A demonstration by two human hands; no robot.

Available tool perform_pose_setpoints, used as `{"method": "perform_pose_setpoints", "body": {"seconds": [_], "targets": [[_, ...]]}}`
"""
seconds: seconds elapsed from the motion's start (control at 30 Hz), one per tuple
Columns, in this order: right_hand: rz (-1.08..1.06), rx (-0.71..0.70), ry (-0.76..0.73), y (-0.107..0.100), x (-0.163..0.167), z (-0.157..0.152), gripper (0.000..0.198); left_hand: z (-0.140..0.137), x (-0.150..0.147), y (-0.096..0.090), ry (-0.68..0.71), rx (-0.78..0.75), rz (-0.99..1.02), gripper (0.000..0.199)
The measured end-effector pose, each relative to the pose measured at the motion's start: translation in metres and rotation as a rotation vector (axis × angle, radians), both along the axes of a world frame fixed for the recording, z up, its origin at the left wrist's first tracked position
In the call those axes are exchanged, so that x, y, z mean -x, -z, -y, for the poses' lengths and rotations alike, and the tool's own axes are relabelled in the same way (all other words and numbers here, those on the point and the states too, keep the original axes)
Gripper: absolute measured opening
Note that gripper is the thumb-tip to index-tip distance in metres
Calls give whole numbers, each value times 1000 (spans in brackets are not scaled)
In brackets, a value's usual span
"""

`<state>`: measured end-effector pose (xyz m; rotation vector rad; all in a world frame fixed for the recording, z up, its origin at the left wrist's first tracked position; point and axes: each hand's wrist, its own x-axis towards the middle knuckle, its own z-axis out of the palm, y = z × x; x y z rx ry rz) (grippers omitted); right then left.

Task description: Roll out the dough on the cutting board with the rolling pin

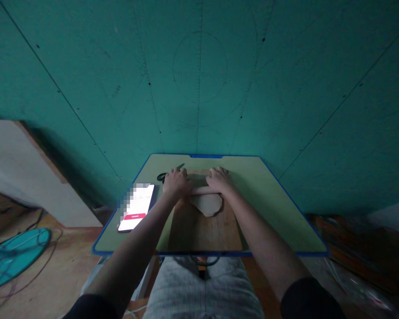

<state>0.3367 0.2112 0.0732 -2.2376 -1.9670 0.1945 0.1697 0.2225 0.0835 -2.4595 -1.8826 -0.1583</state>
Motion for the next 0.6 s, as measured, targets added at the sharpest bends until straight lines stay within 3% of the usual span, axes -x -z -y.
{"method": "perform_pose_setpoints", "body": {"seconds": [0.27, 0.6], "targets": [[-9, -7, 13, 6, -2, -9, 47, -14, -2, 3, -25, 38, -2, 41], [61, -33, 4, -3, 6, 29, 50, 23, 3, 5, -39, -12, 21, 51]]}}
